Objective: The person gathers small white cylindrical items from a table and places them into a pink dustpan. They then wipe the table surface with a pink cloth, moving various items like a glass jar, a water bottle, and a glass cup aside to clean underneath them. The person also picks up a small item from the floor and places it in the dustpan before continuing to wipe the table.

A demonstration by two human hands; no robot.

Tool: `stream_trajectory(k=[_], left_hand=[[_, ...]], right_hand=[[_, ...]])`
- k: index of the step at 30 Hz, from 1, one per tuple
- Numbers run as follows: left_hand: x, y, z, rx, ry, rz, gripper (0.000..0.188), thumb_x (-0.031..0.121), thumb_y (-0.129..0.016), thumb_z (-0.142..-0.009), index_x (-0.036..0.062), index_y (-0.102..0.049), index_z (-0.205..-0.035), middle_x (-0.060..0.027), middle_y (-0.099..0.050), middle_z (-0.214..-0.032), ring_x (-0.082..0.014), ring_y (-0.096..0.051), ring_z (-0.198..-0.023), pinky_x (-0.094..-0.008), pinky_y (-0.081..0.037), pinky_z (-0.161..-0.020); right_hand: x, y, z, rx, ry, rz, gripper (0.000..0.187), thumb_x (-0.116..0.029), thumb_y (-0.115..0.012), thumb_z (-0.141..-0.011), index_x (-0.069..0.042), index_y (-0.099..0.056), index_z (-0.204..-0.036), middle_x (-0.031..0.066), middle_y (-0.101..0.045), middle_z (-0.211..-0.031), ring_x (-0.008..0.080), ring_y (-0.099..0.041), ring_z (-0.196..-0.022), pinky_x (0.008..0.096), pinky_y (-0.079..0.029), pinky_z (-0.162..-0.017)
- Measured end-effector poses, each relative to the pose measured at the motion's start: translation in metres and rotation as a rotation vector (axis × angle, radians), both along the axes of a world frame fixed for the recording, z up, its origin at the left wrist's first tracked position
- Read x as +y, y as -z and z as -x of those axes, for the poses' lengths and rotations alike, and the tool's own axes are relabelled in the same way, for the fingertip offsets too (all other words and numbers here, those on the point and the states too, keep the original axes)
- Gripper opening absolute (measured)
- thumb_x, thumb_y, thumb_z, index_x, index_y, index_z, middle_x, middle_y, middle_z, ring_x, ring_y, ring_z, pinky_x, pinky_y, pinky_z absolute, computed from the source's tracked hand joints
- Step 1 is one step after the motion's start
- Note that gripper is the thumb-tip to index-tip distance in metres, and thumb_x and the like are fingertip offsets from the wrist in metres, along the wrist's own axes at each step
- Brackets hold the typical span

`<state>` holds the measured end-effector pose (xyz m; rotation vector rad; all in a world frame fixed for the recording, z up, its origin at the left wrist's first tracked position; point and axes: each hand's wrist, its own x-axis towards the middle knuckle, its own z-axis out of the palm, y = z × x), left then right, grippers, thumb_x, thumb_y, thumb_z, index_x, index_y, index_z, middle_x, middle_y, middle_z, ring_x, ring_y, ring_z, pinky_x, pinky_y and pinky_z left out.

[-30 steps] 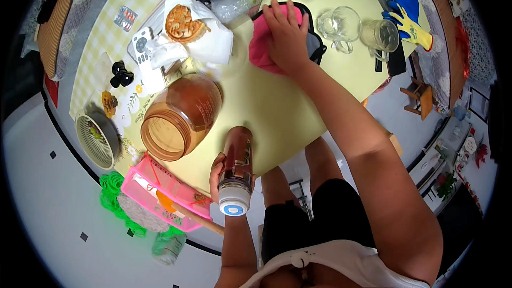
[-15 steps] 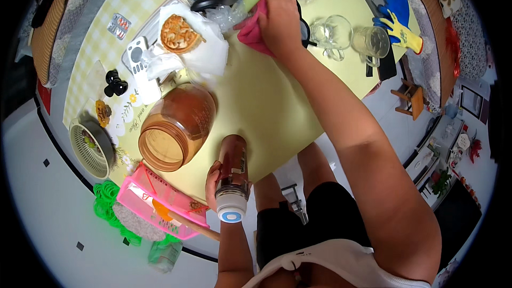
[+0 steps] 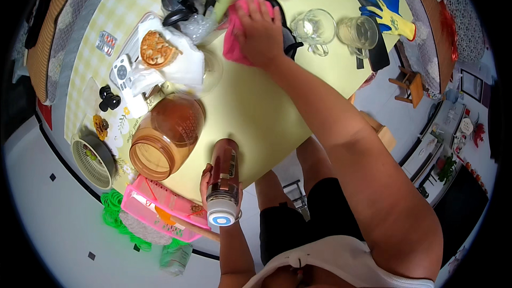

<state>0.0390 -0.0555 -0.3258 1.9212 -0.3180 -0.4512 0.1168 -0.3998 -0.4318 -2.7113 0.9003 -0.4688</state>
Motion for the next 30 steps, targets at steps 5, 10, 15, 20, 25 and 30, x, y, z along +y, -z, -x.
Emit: stream_trajectory(k=[5,10,15,20,25,30], left_hand=[[-0.047,-0.026,-0.006,0.023,0.028,-0.004,0.080,0.007,-0.078,-0.066,0.0019,-0.034,-0.133,-0.0159,-0.044,-0.135,-0.0298,-0.044,-0.124,-0.0407,-0.036,-0.105],[-0.163,-0.042,-0.042,-0.310,0.157,-0.072,0.072,0.013,-0.084,-0.063,-0.0014,-0.050,-0.125,-0.0157,-0.055,-0.124,-0.0251,-0.054,-0.114,-0.0347,-0.041,-0.099],[-0.245,-0.003,-0.078,-0.452,-0.012,0.016,0.069,0.009,-0.086,-0.056,-0.0011,-0.055,-0.116,-0.0105,-0.063,-0.107,-0.0222,-0.062,-0.095,-0.0336,-0.048,-0.088],[-0.274,-0.001,-0.089,-0.355,-0.127,0.041,0.055,0.009,-0.084,-0.065,-0.0070,-0.057,-0.110,-0.0146,-0.065,-0.104,-0.0213,-0.063,-0.089,-0.0321,-0.051,-0.081],[-0.258,0.025,-0.061,-0.077,-0.261,-0.128,0.031,0.010,-0.080,-0.073,-0.0017,-0.057,-0.089,-0.0082,-0.061,-0.087,-0.0178,-0.056,-0.078,-0.0316,-0.047,-0.081],[-0.308,0.019,0.030,0.599,-0.135,0.145,0.026,0.010,-0.065,-0.087,0.0006,-0.057,-0.110,-0.0058,-0.063,-0.086,-0.0101,-0.059,-0.069,-0.0213,-0.048,-0.059]], right_hand=[[0.046,-0.023,0.090,0.151,-0.418,-0.165,0.059,-0.032,-0.062,-0.079,-0.016,-0.048,-0.134,0.0095,-0.037,-0.146,0.0301,-0.034,-0.135,0.0538,-0.022,-0.109],[0.029,-0.034,0.184,0.264,-0.396,-0.273,0.059,-0.031,-0.064,-0.078,-0.021,-0.049,-0.134,0.0061,-0.036,-0.148,0.0268,-0.034,-0.135,0.0505,-0.021,-0.111],[0.009,-0.037,0.202,0.207,-0.181,-0.241,0.058,-0.030,-0.063,-0.079,-0.019,-0.049,-0.134,0.0066,-0.039,-0.146,0.0273,-0.035,-0.135,0.0497,-0.022,-0.111],[0.008,-0.035,0.206,0.133,-0.164,-0.255,0.055,-0.029,-0.061,-0.081,-0.017,-0.050,-0.133,0.0066,-0.041,-0.145,0.0274,-0.036,-0.134,0.0489,-0.024,-0.110],[0.004,-0.023,0.221,0.052,-0.223,-0.228,0.047,-0.025,-0.059,-0.082,-0.015,-0.055,-0.128,0.0067,-0.045,-0.141,0.0275,-0.039,-0.133,0.0481,-0.026,-0.111],[0.004,-0.015,0.227,0.043,-0.323,-0.337,0.046,-0.028,-0.060,-0.079,-0.014,-0.058,-0.123,0.0070,-0.049,-0.137,0.0292,-0.039,-0.132,0.0522,-0.024,-0.110]])
